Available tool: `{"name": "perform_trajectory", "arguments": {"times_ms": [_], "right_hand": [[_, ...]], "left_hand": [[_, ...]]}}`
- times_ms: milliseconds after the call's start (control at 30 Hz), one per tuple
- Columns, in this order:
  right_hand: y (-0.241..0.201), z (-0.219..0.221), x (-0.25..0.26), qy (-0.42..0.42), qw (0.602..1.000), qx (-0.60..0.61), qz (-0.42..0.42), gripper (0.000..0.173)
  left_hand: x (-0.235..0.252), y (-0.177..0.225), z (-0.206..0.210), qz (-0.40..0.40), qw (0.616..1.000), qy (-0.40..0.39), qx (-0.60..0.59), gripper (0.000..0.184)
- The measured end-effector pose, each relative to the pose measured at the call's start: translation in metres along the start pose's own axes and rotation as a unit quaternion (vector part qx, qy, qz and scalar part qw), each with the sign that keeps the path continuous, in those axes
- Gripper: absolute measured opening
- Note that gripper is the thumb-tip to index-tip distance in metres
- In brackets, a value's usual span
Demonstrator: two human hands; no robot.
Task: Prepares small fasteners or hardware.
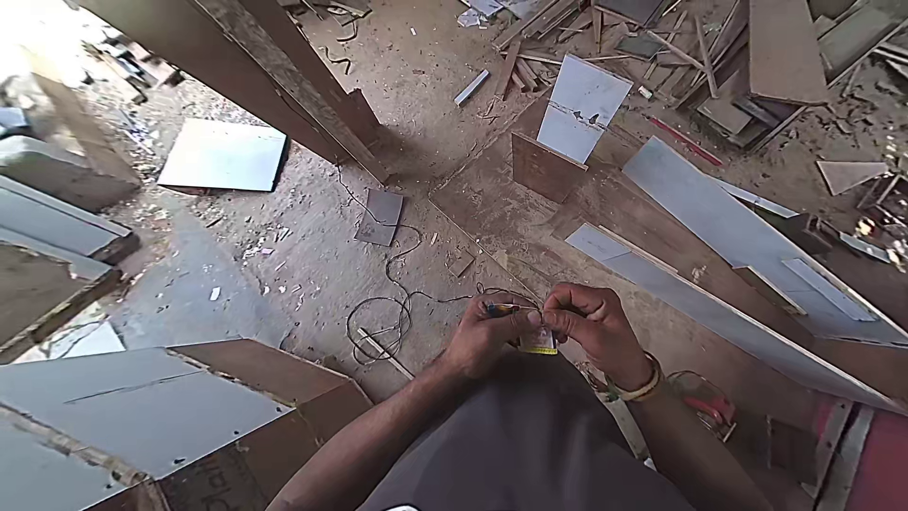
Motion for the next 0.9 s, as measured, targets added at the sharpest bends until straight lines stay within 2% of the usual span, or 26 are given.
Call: {"name": "perform_trajectory", "arguments": {"times_ms": [133, 200, 367, 467, 667, 733, 900], "right_hand": [[-0.001, 0.008, 0.0, 0.059, 0.987, -0.116, -0.091, 0.012], [-0.001, 0.009, 0.0, 0.077, 0.984, -0.125, -0.1, 0.012], [-0.011, 0.002, -0.002, 0.039, 0.998, -0.009, 0.039, 0.018], [-0.011, 0.005, -0.005, 0.057, 0.996, -0.007, 0.07, 0.01], [-0.006, 0.007, -0.006, 0.083, 0.995, 0.006, 0.052, 0.002], [-0.003, 0.009, -0.007, 0.08, 0.996, 0.011, 0.03, 0.001], [0.005, 0.018, -0.005, 0.104, 0.993, -0.007, -0.059, 0.003]], "left_hand": [[0.003, 0.002, 0.004, -0.024, 0.997, 0.037, -0.059, 0.013], [0.004, 0.005, 0.004, -0.022, 0.996, 0.056, -0.061, 0.011], [0.005, 0.007, 0.0, 0.037, 0.998, 0.054, 0.013, 0.009], [0.005, 0.011, 0.0, 0.062, 0.996, 0.056, 0.043, 0.008], [0.003, 0.015, -0.005, 0.032, 0.999, -0.015, 0.042, 0.015], [0.002, 0.015, -0.005, 0.025, 0.999, -0.01, 0.043, 0.012], [0.0, 0.008, -0.004, -0.013, 0.997, 0.044, -0.07, 0.011]]}}
Point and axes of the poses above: each hand's wrist, its own x-axis towards the middle knuckle, its own z-axis out of the palm, y = z × x, the point moved 2 cm from there along x, towards the middle knuckle, and after that the axes turned 2 degrees about -x, right-handed, at the moved point
